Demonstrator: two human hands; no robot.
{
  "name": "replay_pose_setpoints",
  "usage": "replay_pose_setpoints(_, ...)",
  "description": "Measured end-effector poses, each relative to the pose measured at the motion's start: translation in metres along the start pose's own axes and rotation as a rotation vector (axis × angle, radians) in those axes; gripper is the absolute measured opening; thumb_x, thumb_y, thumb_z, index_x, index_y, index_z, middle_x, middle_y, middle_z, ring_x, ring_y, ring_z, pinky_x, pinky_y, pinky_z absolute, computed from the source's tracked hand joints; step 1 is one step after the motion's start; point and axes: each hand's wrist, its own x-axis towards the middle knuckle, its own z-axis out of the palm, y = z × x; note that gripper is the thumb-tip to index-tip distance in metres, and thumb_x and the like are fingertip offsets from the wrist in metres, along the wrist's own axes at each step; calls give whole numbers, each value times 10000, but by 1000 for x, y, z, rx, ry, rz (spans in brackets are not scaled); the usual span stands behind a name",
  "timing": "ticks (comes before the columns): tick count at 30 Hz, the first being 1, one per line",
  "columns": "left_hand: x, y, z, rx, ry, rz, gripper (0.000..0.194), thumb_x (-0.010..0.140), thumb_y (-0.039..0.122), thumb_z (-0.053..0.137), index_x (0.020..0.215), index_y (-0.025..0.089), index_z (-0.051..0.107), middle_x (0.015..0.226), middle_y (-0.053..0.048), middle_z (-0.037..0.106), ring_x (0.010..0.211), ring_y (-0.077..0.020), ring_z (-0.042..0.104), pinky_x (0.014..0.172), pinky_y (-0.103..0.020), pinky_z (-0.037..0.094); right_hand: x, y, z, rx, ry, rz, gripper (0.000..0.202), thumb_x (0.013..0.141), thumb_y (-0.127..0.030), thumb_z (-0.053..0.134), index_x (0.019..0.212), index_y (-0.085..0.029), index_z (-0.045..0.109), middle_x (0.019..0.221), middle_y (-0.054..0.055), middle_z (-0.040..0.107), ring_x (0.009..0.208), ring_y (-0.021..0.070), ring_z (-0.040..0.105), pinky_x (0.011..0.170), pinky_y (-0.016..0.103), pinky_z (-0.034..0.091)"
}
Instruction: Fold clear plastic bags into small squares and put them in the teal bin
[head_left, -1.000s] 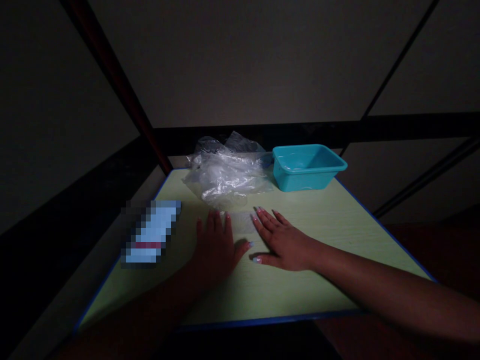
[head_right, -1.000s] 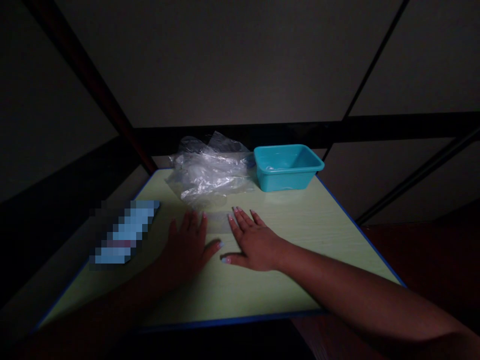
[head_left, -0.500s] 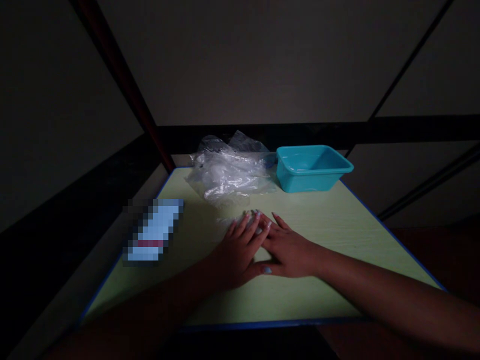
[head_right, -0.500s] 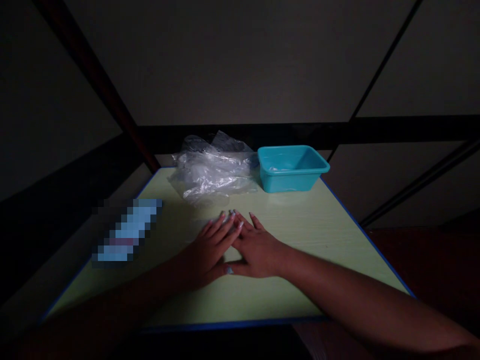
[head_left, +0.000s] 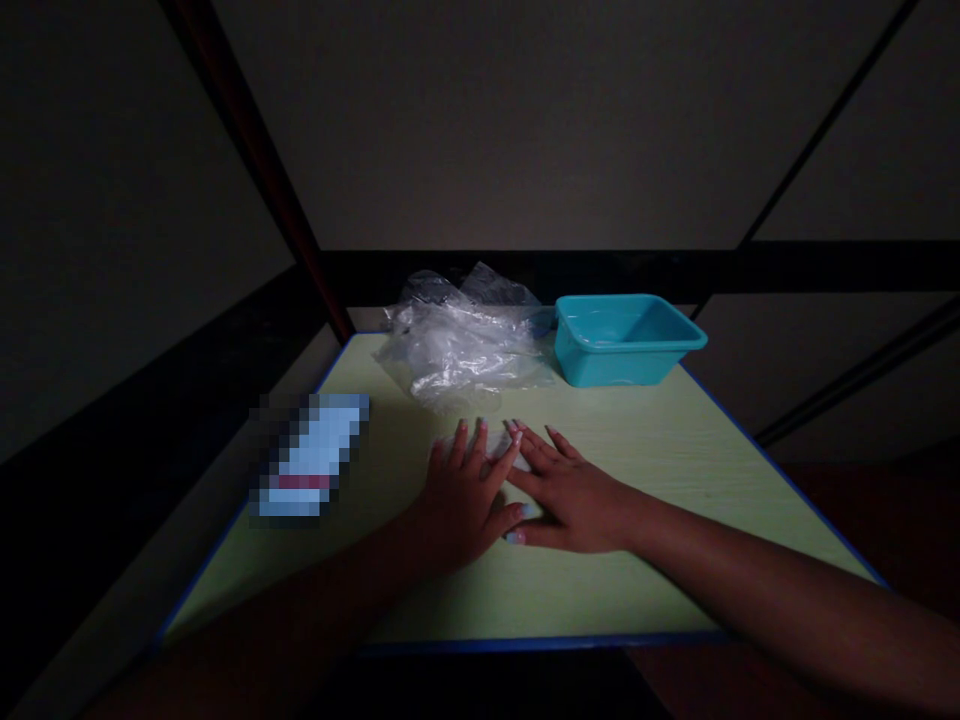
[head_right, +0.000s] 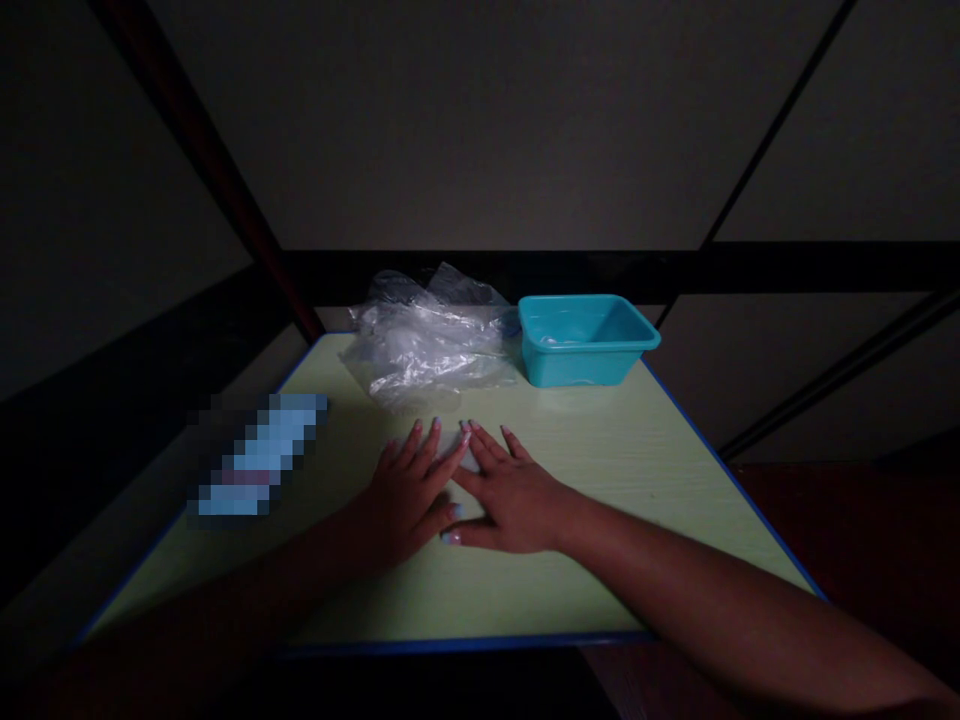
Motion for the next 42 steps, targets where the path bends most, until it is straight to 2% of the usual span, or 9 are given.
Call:
replay_pose_setpoints(4, -2, -2, 4, 59, 73, -112, 739, 883, 606, 480, 1508, 265, 282, 1538, -253, 256, 1372, -540, 220, 974, -715, 270, 1, 1, 1, 13, 10, -1, 862, 864, -660, 495, 1525, -174, 232, 1556, 250, -30, 1439, 373, -52, 1109, 637, 44)
replay_pose_setpoints(7, -1, -6, 6, 59, 133, -140, 770, 874, 616, 485, 1513, 243, 273, 1550, -260, 218, 1370, -554, 205, 953, -741, 262, 0, 2, 2, 15, 16, -3, 859, 866, -672, 477, 1528, -187, 223, 1562, 233, -47, 1441, 377, -47, 1109, 641, 44)
replay_pose_setpoints(12, 3, -7, -2, -71, 119, 317, 850, 901, 673, 350, 1542, 163, 122, 1587, -218, 86, 1463, -384, 62, 1106, -636, 159, -1, 4, 7, 5, 46, -16, 849, 865, -643, 505, 1523, -173, 246, 1578, 223, 41, 1451, 381, 10, 1113, 643, 59)
replay_pose_setpoints(14, 3, -5, -3, -121, 77, 428, 849, 906, 693, 286, 1542, 159, 108, 1591, -202, 57, 1473, -340, 46, 1130, -591, 165, 0, 5, 8, 7, 72, -17, 852, 861, -617, 534, 1526, -176, 234, 1584, 211, 59, 1456, 369, 41, 1118, 637, 71)
replay_pose_setpoints(19, 3, -5, 0, -123, -3, 298, 801, 933, 639, 313, 1538, 143, 139, 1586, -207, 77, 1468, -345, 67, 1128, -571, 208, 0, 6, 8, 2, 57, -28, 851, 861, -614, 536, 1527, -186, 227, 1583, 208, 91, 1458, 366, 28, 1111, 651, 70)
replay_pose_setpoints(26, 1, -1, -6, -111, -67, 92, 698, 955, 540, 351, 1539, 226, 134, 1597, -133, 109, 1449, -411, 93, 1070, -682, 204, 0, 4, 6, -2, 46, -21, 844, 875, -635, 494, 1528, -176, 220, 1577, 230, 41, 1457, 359, -2, 1111, 643, 76)
replay_pose_setpoints(34, -2, 0, 3, -1, 95, -124, 744, 869, 598, 500, 1506, 277, 288, 1580, -213, 161, 1382, -567, 123, 924, -777, 253, 0, 5, 7, 7, 38, -21, 855, 871, -672, 467, 1521, -164, 245, 1571, 230, 10, 1449, 369, -41, 1109, 647, 58)
replay_pose_setpoints(36, -1, -1, 3, 15, 130, -108, 762, 855, 599, 524, 1502, 262, 303, 1584, -225, 117, 1391, -561, 95, 936, -784, 218, 0, 5, 6, 3, 30, -17, 855, 874, -682, 447, 1526, -174, 230, 1570, 231, -5, 1447, 369, -46, 1110, 644, 56)
replay_pose_setpoints(42, 1, -2, 0, -1, 138, 225, 796, 907, 609, 413, 1527, 160, 195, 1579, -201, 150, 1455, -379, 141, 1083, -685, 109, 0, 4, 5, -33, 8, -15, 827, 876, -645, 480, 1512, -158, 273, 1570, 237, 2, 1450, 356, -35, 1120, 629, 40)
